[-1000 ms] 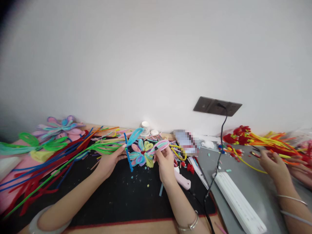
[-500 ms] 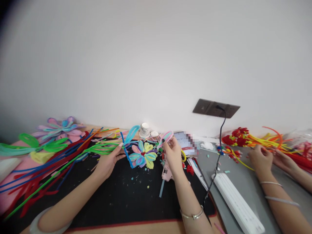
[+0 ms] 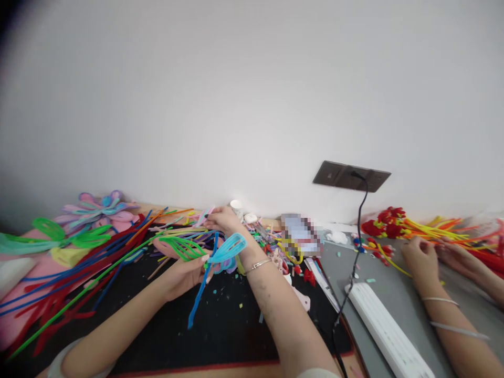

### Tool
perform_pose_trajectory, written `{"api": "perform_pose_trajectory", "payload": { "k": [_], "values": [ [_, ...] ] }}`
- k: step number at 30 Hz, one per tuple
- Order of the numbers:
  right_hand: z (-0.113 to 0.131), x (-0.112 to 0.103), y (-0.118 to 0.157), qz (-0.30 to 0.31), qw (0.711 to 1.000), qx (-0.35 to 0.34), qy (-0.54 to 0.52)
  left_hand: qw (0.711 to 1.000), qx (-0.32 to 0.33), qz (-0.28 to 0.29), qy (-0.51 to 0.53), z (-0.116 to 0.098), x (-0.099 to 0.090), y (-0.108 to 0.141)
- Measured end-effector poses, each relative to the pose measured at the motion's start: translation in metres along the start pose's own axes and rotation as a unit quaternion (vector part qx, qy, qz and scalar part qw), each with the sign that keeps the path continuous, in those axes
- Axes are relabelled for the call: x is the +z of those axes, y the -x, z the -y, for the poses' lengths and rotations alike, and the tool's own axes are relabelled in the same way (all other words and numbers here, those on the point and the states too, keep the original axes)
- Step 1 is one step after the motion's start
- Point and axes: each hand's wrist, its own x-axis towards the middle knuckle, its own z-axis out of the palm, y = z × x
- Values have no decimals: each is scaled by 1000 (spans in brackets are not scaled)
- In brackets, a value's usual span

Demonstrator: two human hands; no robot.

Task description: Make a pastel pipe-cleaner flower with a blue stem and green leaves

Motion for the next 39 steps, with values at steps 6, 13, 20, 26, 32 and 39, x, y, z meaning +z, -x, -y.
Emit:
{"api": "perform_pose_trajectory", "payload": {
  "k": [6, 13, 20, 26, 32, 39],
  "values": [
    [-3, 9, -4, -8, 1000, 3, -28, 1000, 11, -10, 19, -1, 0, -1],
    [-5, -30, 55, -79, 991, -109, -5, 997, 47, -67, -13, 1, 2, -3],
    [-11, -68, 126, -215, 962, -143, 86, 992, 65, -92, -62, 3, 6, -1],
    [-23, -99, 164, -386, 821, -231, 351, 989, 75, -126, -4, -2, -1, -4],
    [-20, -118, 199, -524, 740, -248, 342, 984, 70, -152, 62, -2, -7, -6],
    [-51, -126, 212, -295, 827, -54, 476, 987, 59, -144, 47, -2, -5, -4]
  ]
}}
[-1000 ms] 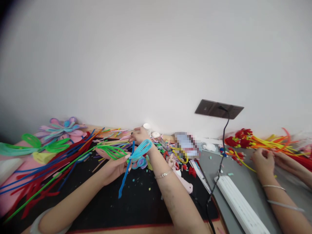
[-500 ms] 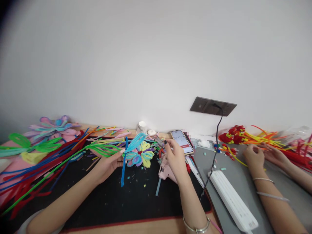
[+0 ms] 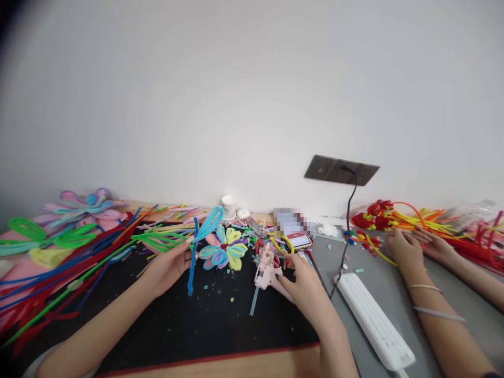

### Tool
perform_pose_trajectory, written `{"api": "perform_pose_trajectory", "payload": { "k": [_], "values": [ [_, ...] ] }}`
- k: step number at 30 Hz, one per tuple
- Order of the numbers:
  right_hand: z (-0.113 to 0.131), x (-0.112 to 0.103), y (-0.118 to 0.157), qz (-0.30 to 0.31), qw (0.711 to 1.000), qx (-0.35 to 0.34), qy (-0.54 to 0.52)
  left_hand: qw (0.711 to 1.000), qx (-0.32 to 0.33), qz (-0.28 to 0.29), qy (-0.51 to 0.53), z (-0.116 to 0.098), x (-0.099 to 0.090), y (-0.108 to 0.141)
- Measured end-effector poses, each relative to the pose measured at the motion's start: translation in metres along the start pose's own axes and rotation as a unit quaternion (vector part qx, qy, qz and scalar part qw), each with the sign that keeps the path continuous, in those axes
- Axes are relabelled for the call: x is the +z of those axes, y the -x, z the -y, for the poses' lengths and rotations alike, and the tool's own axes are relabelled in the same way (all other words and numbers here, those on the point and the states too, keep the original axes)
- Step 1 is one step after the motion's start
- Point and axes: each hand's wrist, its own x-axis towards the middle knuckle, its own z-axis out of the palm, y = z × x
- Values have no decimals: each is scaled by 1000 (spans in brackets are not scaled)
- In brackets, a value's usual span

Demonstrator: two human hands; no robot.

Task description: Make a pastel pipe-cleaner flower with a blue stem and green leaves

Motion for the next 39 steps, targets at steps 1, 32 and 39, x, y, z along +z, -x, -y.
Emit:
{"api": "perform_pose_trajectory", "payload": {
  "k": [1, 32, 39],
  "values": [
    [1, 2, 2, -11, 1000, -3, -2, 1000, -5, -1, -2, 0, 0, 0],
    [111, 73, -17, 182, 843, -24, -506, 982, 28, 14, -188, 12, 28, 25],
    [107, 79, -18, 177, 803, 20, -569, 970, 29, -35, -239, 13, 33, 23]
  ]
}}
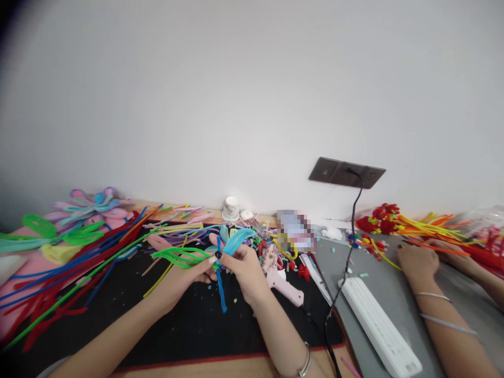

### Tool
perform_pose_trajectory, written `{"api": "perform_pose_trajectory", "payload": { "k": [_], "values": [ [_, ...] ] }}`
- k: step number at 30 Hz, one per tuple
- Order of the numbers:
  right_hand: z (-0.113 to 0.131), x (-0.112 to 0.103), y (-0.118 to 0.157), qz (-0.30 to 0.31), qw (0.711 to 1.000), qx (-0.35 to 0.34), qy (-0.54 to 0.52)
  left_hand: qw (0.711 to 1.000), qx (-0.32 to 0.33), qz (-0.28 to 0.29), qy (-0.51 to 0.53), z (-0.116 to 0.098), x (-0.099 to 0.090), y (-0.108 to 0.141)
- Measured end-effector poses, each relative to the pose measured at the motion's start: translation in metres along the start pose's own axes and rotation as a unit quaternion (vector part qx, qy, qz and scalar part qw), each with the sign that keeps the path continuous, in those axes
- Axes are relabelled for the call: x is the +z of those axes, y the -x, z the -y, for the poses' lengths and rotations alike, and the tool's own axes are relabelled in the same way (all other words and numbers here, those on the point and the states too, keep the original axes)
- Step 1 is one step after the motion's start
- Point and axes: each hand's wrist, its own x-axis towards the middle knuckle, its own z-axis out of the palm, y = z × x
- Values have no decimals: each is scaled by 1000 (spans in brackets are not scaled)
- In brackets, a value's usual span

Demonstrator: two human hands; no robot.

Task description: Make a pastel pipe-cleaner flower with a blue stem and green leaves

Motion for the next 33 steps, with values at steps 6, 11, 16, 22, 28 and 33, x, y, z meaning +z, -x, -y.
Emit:
{"api": "perform_pose_trajectory", "payload": {
  "k": [6, 11, 16, 22, 28, 33],
  "values": [
    [-3, -3, -1, -20, 1000, -10, -11, 999, -26, 8, 21, -4, 4, 1],
    [-3, -5, 0, -31, 999, -23, -36, 999, -42, 21, 15, -7, 5, 3],
    [-5, -11, 0, -39, 998, -18, -53, 998, -40, 35, -43, -9, 0, 5],
    [-3, -20, 1, -77, 996, 29, -43, 980, -33, 140, -136, -15, -24, 13],
    [-3, -21, 6, -75, 994, 82, 6, 944, -56, 221, -238, -29, -45, 24],
    [-6, -16, 13, -59, 991, 110, 44, 933, -71, 209, -283, -35, -53, 29]
  ]
}}
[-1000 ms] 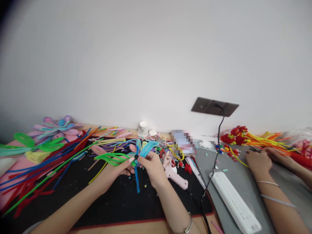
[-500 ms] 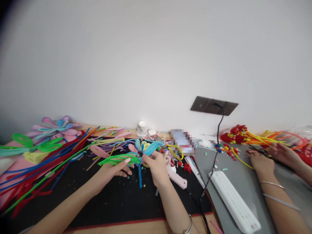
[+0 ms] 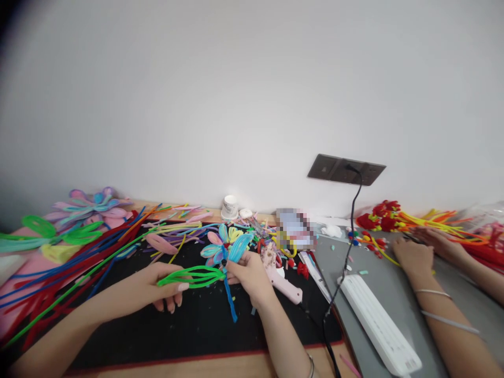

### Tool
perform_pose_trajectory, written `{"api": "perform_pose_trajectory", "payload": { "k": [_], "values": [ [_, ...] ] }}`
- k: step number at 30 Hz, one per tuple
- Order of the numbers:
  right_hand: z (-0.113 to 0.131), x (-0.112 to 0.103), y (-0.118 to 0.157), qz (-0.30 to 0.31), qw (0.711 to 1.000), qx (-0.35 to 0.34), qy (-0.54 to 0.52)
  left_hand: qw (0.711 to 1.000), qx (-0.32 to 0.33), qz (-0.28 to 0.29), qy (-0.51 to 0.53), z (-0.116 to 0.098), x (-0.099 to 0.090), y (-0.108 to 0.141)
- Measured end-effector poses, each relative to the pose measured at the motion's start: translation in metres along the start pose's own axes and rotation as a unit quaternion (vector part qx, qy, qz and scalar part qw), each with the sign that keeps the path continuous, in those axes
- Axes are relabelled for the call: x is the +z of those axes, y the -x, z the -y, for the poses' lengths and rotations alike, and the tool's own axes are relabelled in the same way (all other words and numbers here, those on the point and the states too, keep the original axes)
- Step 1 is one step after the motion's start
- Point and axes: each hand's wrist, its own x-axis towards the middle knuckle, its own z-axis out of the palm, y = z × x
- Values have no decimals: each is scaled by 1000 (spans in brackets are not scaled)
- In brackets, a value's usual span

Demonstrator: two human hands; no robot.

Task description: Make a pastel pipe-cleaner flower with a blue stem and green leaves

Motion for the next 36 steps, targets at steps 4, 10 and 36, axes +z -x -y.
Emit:
{"api": "perform_pose_trajectory", "payload": {
  "k": [4, 10, 36],
  "values": [
    [-3, 1, 1, 18, 1000, -15, 8, 997, 16, -79, 12, -3, 3, -2],
    [-7, 0, -3, 28, 998, -47, -34, 986, 60, -141, 63, -2, 12, -9],
    [-1, 0, -2, -19, 975, -117, -187, 902, 65, -290, 314, -3, 27, -12]
  ]
}}
